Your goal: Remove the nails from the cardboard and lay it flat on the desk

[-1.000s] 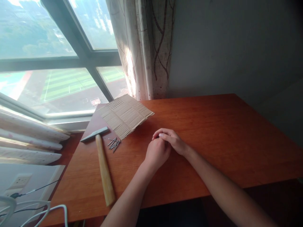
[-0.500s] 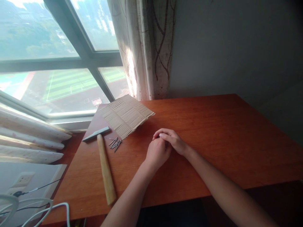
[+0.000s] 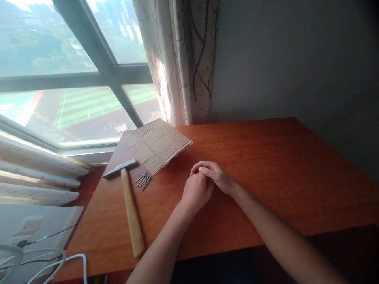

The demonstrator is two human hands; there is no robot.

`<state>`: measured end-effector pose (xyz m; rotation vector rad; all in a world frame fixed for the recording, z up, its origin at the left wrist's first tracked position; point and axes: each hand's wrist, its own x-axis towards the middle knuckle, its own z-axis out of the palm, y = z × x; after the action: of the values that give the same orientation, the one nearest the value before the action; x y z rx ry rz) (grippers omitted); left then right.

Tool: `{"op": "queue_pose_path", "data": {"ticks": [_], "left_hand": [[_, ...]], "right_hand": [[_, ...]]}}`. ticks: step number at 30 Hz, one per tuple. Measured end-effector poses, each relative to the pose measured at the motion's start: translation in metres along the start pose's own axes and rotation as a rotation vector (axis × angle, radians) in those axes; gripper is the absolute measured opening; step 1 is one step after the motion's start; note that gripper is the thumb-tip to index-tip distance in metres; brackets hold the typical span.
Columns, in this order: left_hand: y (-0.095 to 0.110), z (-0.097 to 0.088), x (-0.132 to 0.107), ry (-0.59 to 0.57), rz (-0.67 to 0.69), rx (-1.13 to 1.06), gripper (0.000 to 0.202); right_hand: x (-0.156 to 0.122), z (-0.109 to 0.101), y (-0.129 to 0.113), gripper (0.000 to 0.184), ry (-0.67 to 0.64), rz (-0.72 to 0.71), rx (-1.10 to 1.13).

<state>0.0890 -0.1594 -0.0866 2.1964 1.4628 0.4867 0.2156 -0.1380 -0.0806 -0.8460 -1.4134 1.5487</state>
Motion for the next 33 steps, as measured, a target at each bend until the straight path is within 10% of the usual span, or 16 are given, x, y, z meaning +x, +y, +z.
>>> {"op": "queue_pose_path", "data": {"ticks": [33], "left_hand": [[0.0008, -0.0004, -0.0007, -0.009, 0.016, 0.011, 0.019]], "right_hand": [[-0.0009, 0.0001, -0.002, 0.021, 0.005, -0.005, -0.012]]}}
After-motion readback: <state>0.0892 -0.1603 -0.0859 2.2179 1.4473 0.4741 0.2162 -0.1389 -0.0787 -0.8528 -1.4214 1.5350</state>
